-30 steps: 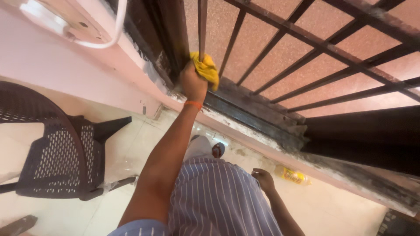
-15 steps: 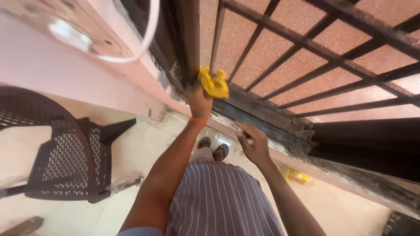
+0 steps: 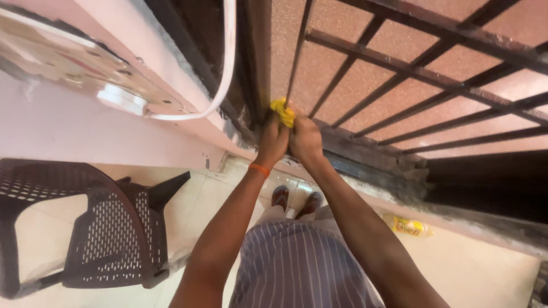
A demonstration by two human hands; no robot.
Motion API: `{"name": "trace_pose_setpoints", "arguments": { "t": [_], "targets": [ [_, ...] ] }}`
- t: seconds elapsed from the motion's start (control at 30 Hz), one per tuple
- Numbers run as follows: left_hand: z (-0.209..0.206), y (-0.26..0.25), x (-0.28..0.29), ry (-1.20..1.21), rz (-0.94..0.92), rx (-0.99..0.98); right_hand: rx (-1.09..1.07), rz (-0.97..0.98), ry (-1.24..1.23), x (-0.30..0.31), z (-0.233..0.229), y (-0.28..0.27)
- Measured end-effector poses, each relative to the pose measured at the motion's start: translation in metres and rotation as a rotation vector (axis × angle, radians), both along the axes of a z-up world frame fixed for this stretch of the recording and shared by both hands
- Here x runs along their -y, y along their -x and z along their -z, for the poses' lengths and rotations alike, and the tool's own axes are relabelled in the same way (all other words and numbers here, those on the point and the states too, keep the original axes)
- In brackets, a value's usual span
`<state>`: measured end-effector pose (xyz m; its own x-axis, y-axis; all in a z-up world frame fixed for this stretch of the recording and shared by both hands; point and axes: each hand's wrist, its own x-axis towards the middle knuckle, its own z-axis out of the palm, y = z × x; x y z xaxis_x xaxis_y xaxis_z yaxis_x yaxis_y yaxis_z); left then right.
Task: The person cleans a metal gate by wiping its bars with a cloth.
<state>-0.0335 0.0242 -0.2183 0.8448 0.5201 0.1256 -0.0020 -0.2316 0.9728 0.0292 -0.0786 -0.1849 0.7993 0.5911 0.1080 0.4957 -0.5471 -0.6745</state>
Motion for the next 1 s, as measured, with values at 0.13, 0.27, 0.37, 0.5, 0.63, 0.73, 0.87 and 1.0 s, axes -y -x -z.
{"name": "trace_pose_setpoints", "arguments": {
  "t": [0.13,0.27,0.37,0.5,0.63,0.73,0.87,1.0],
  "targets": [
    [-0.007,0.004,0.004,-0.138,-0.145,-0.051,0.093,0.051,-0.175,0.001,-0.011,0.007],
    [-0.022,0.019,0.015,-0.300,-0.254,-0.080,0.139,0.045,-0.223,0.008,-0.027,0.009],
    [-0.041,0.042,0.028,-0.056,-0.197,-0.297,0.124,0.049,-0.219,0.034,-0.032,0.022],
    [-0.068,0.065,0.053,-0.098,-0.187,-0.031,-0.128,0.337,-0.436,0.067,-0.022,0.042],
    [-0.098,0.046,0.064,-0.161,-0.181,0.188,0.012,0.562,-0.356,0.084,-0.042,0.029],
    [-0.107,0.027,0.061,-0.296,-0.116,0.142,0.291,0.347,-0.513,0.087,-0.075,0.041],
    [-0.099,0.023,0.055,-0.382,-0.050,0.065,0.533,0.301,-0.461,0.088,-0.094,0.057],
    [-0.089,-0.001,0.045,-0.419,0.012,-0.168,0.332,0.222,-0.362,0.080,-0.080,0.055]
  ]
}}
